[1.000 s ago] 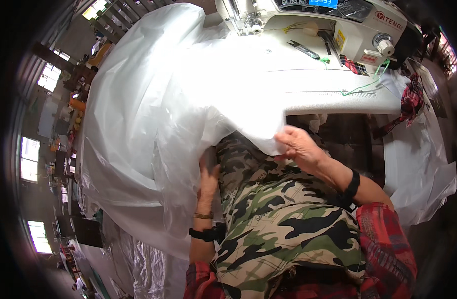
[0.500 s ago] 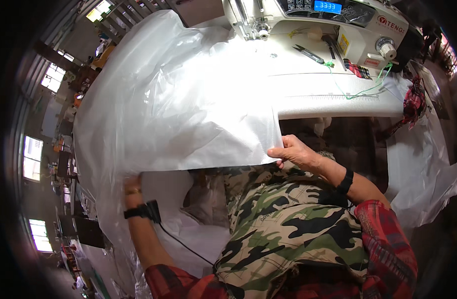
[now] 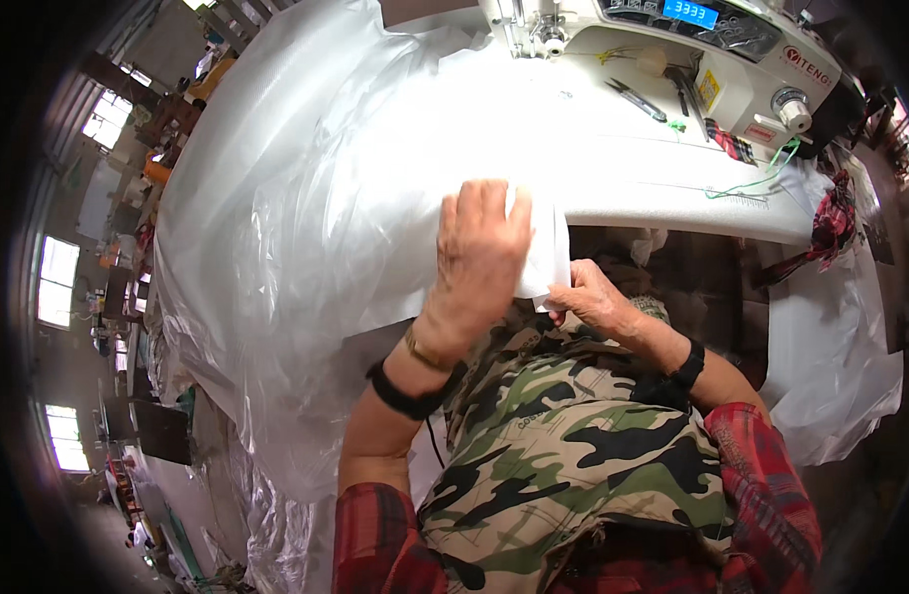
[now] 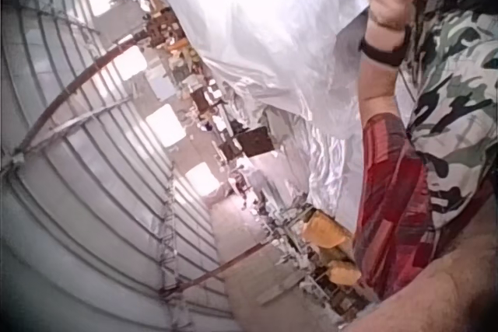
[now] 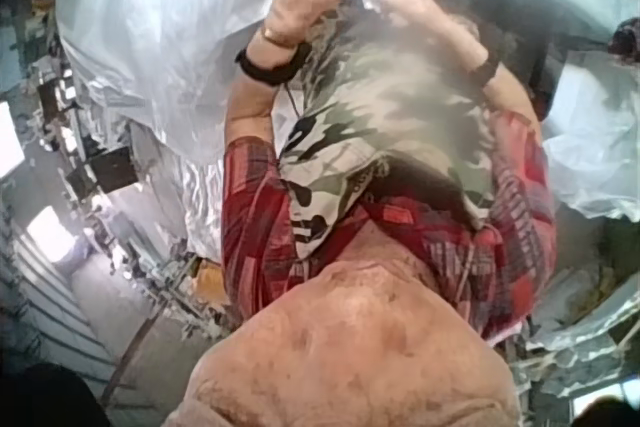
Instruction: Sewing together large sheets of white plastic material using an industrial sewing machine.
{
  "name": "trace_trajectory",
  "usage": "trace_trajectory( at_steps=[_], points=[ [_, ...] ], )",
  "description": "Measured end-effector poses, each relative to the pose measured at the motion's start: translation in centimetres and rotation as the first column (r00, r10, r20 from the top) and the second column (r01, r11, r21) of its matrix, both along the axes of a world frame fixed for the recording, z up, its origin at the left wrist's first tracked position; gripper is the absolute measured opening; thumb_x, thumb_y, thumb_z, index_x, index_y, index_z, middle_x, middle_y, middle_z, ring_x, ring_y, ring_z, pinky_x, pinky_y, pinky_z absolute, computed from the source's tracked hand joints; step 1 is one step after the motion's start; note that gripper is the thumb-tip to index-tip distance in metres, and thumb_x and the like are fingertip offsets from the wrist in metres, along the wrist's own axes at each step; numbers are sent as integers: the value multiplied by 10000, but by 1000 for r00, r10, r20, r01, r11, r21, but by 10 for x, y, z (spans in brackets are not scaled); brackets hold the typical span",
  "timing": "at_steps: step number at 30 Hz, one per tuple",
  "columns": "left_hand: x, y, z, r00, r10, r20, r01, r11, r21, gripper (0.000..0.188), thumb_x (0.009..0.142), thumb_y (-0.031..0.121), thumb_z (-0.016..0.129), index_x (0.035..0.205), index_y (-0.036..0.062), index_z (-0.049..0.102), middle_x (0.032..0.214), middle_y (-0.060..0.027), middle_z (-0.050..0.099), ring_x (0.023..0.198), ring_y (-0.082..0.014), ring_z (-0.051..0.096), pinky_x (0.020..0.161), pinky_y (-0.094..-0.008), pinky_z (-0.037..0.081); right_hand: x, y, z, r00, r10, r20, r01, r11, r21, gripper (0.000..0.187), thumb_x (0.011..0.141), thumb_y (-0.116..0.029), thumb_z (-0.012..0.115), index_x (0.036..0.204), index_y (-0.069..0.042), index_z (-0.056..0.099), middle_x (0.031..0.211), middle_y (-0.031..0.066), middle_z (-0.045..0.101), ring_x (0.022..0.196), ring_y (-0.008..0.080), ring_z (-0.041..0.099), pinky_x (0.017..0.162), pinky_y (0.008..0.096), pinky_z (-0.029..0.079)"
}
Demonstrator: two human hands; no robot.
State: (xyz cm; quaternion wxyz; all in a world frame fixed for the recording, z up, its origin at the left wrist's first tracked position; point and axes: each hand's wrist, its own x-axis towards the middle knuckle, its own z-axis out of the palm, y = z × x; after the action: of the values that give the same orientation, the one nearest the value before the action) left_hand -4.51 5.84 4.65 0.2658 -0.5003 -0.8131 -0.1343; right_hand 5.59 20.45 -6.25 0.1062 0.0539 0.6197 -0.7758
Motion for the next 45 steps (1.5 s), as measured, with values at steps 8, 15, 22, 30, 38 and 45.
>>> trace_trajectory(
  at_steps=[8,15,22,30,38,45],
  points=[
    [-18,-16,-34,989,142,-41,-147,977,-155,53,825,88,633,816,64,586,810,-91,585,842,-256,596,767,-378,453,10,4,12,915,-329,-232,348,937,41,326,902,-220,661,1072,58,651,872,27,677,791,60,584,712,248,503],
    [28,-2,14,855,-156,494,108,986,125,53,853,51,644,860,22,600,766,-93,622,730,-246,573,728,-363,445,7,6,12,927,-260,-271,277,960,28,322,917,-269,668,995,43,660,791,8,632,727,53,535,633,251,465],
    [62,-8,-20,334,-196,922,44,980,193,128,871,52,653,976,-22,643,754,-71,677,660,-121,612,674,-291,501,15,14,13,937,-216,-273,231,973,23,286,977,-239,583,921,35,639,765,-38,581,726,34,469,633,233,433],
    [73,-34,-8,896,-273,350,241,961,134,844,676,535,819,1260,-6,540,1183,-157,575,1043,-299,552,894,-408,453,18,17,18,948,-214,-233,216,976,-18,314,989,-250,580,891,37,661,778,-40,601,738,29,485,644,224,434],
    [84,-44,-48,960,-81,267,116,986,-121,803,687,360,826,1351,67,482,1321,-98,498,1235,-291,466,1096,-556,203,20,15,14,949,-214,-232,211,977,-39,277,970,-218,607,908,44,671,776,-40,603,726,28,480,627,217,425],
    [77,-25,-47,964,-179,197,179,984,19,238,841,100,604,1069,64,659,1051,-43,634,1030,-204,622,1082,-558,197,15,12,12,941,-183,-285,179,983,-41,269,968,-213,613,955,45,687,793,-40,610,733,24,485,611,214,429]
  ],
)
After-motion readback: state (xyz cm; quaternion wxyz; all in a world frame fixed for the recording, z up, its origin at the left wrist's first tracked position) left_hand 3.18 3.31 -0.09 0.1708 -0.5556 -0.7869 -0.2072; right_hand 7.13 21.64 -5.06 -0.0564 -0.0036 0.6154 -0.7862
